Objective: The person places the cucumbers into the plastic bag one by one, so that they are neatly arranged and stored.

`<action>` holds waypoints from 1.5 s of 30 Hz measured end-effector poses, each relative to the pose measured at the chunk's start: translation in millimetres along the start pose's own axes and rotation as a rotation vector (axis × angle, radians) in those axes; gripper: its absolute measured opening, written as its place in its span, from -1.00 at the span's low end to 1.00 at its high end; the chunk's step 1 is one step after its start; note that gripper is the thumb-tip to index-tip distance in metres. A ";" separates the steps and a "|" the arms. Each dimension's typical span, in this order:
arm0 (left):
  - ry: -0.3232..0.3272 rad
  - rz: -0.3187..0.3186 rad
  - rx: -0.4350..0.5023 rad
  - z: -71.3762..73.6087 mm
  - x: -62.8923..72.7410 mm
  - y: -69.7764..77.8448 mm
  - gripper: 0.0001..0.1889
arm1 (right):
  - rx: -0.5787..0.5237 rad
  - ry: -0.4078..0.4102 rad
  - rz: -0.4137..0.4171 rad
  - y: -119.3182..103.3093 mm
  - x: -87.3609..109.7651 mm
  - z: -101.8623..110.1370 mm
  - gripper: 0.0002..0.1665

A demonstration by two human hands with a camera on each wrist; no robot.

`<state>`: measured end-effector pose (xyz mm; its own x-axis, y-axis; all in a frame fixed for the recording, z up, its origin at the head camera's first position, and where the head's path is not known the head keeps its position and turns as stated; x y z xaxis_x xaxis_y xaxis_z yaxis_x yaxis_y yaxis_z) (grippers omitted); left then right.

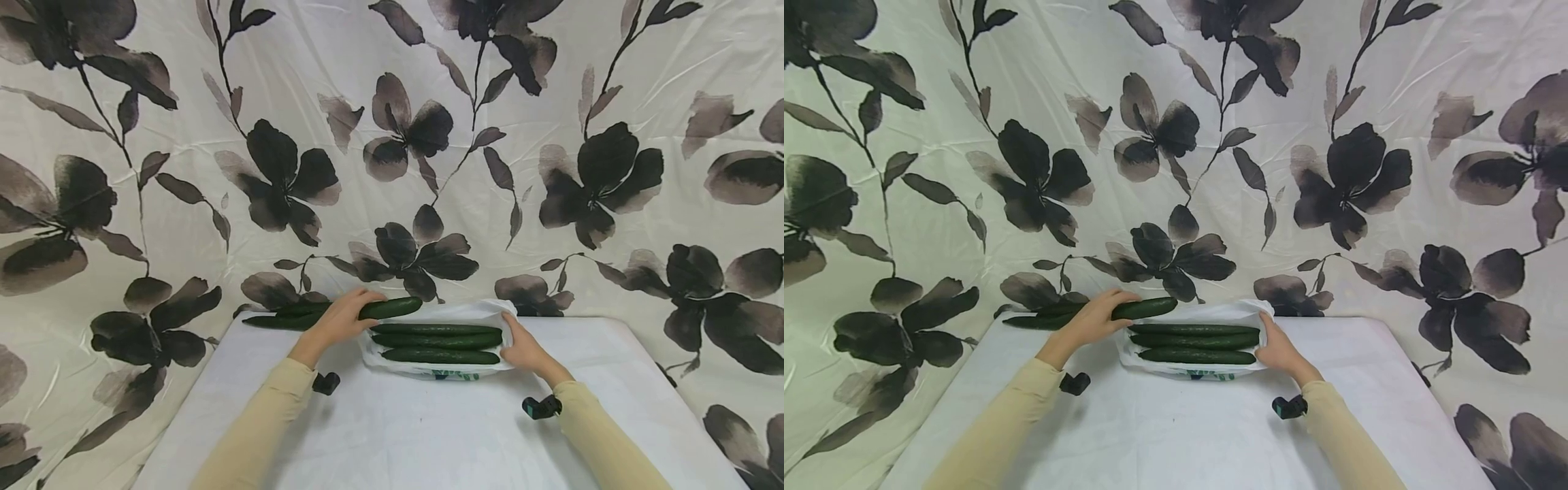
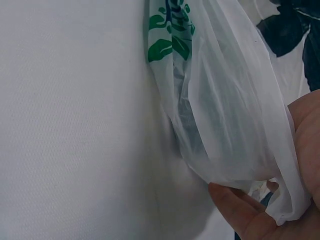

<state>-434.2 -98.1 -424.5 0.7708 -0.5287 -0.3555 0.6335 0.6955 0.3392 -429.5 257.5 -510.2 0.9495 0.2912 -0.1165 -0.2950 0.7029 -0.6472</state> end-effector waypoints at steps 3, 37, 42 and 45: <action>-0.015 -0.023 0.002 -4.8 -6.7 6.8 -0.48 | -0.004 -0.003 0.003 -1.4 0.6 0.5 0.06; -0.233 0.039 0.035 -61.8 -63.3 47.1 -0.46 | -0.010 -0.011 0.022 0.1 9.5 2.0 0.04; -0.240 0.061 0.074 -70.6 -68.0 50.5 -0.45 | -0.002 -0.001 0.031 0.2 9.6 0.6 0.03; -0.245 0.076 0.076 -76.1 -70.4 51.7 -0.44 | 0.001 0.000 0.027 0.4 10.0 0.4 0.04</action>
<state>-460.9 12.1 -448.1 0.8039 -0.5849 -0.1078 0.5691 0.7040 0.4248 -420.2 261.0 -511.3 0.9412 0.3103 -0.1337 -0.3206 0.6953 -0.6432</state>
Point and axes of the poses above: each hand's wrist, its own x-axis away from the middle knuckle, its own z-axis out of the back of the hand, y = z × x, the point moved 7 cm from there along -x, towards the middle knuckle, and after that the axes turned 3 degrees about z, right-handed, at the moved point
